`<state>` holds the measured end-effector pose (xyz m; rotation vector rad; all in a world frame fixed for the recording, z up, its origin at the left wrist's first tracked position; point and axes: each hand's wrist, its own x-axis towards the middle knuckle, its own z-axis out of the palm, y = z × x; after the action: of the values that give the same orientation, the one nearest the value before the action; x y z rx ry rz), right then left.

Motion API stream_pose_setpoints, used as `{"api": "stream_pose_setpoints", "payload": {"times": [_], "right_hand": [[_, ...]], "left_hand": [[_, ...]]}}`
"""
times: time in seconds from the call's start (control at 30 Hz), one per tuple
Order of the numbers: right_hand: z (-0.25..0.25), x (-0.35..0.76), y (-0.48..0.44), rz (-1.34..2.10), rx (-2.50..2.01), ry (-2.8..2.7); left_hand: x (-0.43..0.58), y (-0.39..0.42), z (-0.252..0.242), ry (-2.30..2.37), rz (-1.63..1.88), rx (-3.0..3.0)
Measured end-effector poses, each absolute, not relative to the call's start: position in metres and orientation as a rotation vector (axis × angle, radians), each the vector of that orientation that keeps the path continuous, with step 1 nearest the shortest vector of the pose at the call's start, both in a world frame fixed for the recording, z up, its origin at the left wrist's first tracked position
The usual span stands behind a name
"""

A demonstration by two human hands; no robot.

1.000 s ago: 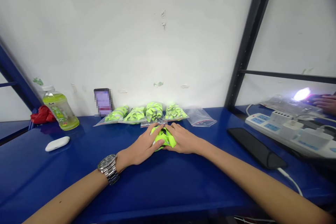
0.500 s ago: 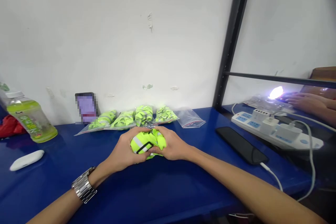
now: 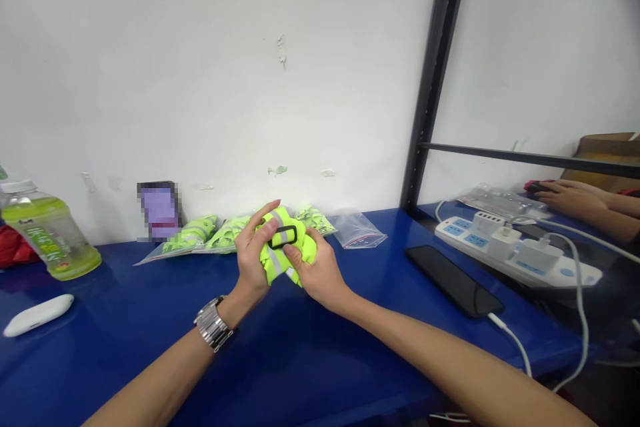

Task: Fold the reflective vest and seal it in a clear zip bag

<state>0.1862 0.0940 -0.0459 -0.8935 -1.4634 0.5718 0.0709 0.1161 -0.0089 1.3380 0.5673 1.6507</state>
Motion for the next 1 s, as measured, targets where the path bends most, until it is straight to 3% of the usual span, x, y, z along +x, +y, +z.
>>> {"api": "stream_pose_setpoints", "payload": {"times": [0.37, 0.6, 0.8, 1.0], "right_hand": [[-0.051, 0.189, 0.094, 0.625, -1.007, -1.383], [-0.043, 0.185, 0.097, 1.258, -0.561, -0.912], [-0.033, 0.190, 0.093, 1.536, -0.541, -0.778], [-0.031, 0.196, 0.097, 1.541, -0.297, -0.609]], "left_hand": [[0.083, 0.099, -0.021, 0.614, 1.623, 1.244], [0.079, 0.115, -0.001, 0.790, 1.776, 1.576], [0.085, 0.103, 0.017, 0.681, 1.870, 2.097], [0.106, 0.091, 0.000, 0.596, 1.791, 1.669]]}}
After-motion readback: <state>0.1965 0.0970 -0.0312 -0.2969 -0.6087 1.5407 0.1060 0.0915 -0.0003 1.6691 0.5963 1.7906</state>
